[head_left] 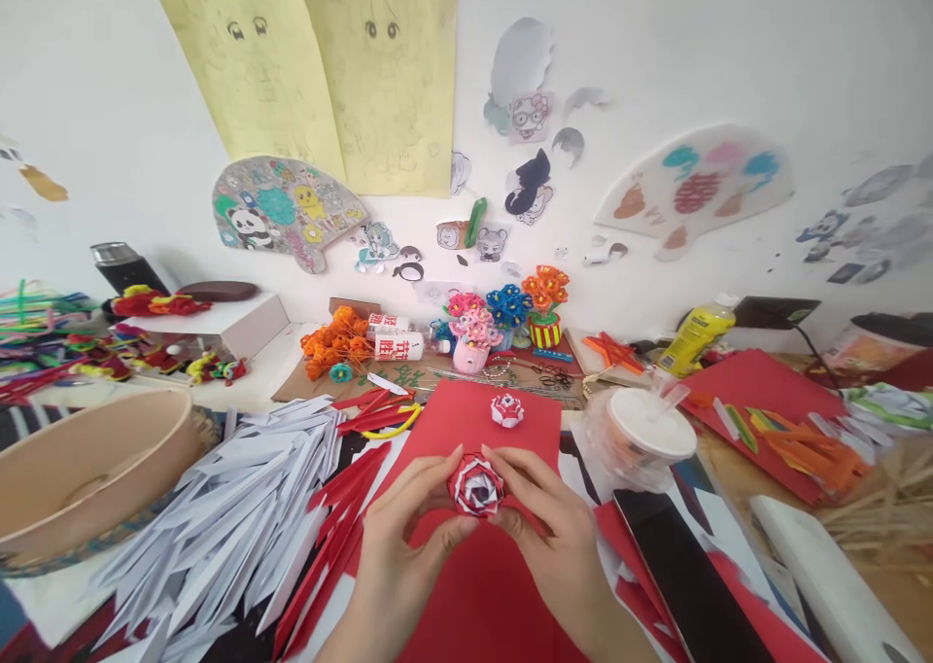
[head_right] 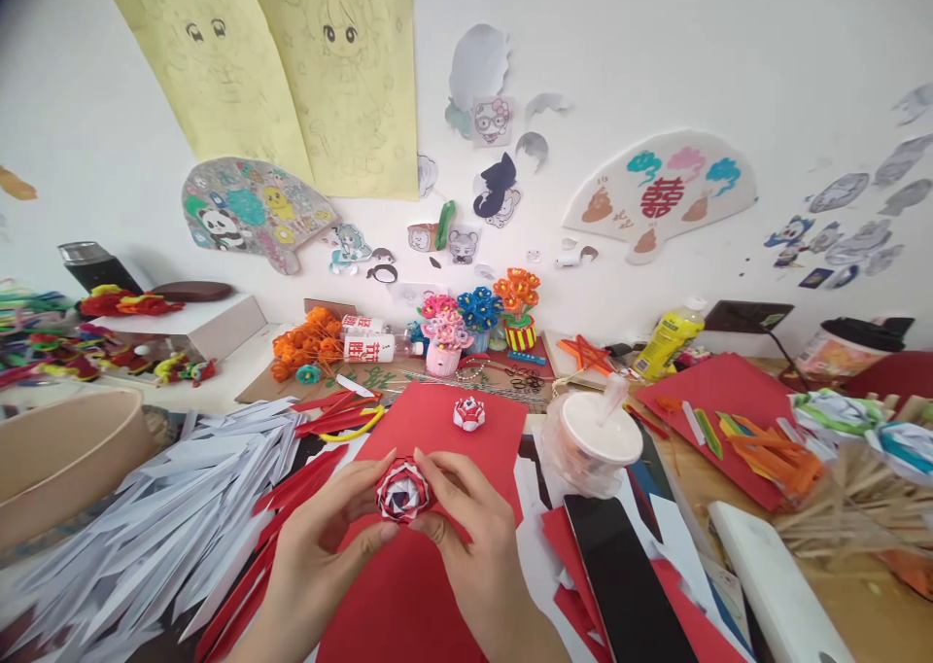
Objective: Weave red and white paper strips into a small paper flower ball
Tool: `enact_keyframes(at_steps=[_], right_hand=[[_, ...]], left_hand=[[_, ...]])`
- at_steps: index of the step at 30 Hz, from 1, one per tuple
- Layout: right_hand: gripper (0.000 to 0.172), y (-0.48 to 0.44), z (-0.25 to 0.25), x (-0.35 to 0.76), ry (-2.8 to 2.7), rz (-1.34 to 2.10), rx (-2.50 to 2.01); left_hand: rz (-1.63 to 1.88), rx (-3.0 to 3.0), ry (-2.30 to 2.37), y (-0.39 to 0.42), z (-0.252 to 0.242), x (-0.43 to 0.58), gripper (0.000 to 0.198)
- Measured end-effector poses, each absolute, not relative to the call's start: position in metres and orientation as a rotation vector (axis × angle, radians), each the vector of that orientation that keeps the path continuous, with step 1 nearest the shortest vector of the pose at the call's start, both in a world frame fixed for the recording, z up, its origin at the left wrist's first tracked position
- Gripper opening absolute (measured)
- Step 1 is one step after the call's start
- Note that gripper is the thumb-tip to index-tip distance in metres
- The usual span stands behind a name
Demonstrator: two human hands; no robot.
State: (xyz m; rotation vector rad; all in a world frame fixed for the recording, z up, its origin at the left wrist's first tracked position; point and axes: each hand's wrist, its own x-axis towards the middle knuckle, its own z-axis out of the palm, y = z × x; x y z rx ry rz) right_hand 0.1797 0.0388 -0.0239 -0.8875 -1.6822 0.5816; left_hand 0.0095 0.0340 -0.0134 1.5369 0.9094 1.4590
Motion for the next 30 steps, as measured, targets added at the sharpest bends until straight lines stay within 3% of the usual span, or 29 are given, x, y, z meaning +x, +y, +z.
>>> enact_keyframes(at_steps=[15,30], right_hand=[[0.049,0.041,-0.026,0.181,-1.706,0.692,-0.903],[0.040,0.041,-0.019,0.182,-1.594,0.921,-0.874]], left_hand=[[1.400,1.515,0.889,0.036,-0.010,0.006,0.046],[1.330,1.462,0.873,0.033,-0.004,0.005,0.043]])
